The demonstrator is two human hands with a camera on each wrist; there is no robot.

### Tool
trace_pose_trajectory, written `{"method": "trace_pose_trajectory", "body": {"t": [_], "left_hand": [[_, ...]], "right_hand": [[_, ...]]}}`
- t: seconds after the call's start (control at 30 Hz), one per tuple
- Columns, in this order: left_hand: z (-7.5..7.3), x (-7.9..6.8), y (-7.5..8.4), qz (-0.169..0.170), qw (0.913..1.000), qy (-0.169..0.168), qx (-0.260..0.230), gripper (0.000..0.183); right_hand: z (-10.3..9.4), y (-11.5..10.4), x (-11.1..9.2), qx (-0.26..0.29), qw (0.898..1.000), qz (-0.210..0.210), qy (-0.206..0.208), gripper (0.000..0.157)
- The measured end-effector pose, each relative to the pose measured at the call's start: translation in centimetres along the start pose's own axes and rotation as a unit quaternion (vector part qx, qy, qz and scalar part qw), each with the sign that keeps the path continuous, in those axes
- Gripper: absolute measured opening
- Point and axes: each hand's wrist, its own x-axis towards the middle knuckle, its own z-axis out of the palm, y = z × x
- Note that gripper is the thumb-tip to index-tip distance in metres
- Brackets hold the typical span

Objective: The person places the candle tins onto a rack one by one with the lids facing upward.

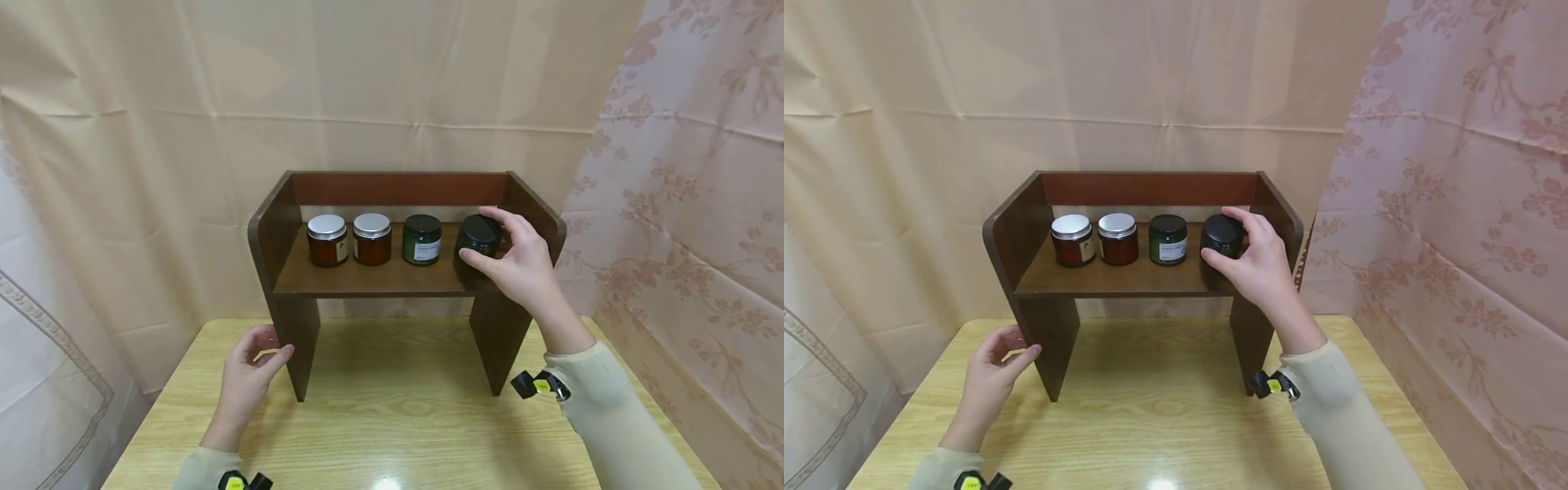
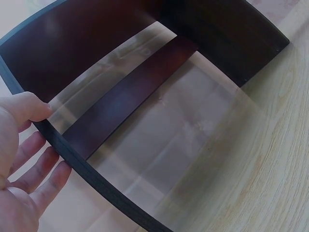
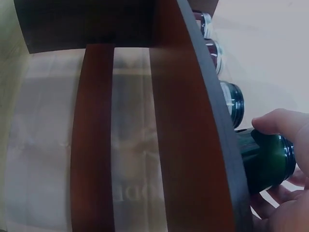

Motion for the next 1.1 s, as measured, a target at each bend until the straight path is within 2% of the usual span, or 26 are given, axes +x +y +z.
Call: {"method": "trace_pose_trajectory", "body": {"t": [0.37, 1.1], "left_hand": [[0.0, -0.1, 0.1, 0.003, 1.0000, 0.001, 0.001, 0.036], [0.0, -0.1, 0.1, 0.002, 0.9999, -0.002, 0.011, 0.036]], "right_hand": [[0.7, 0.9, 0.5, -0.021, 1.000, 0.015, -0.017, 0.071], [0.7, 1.3, 1.0, -0.019, 0.996, 0.068, -0.055, 0.076]]}}
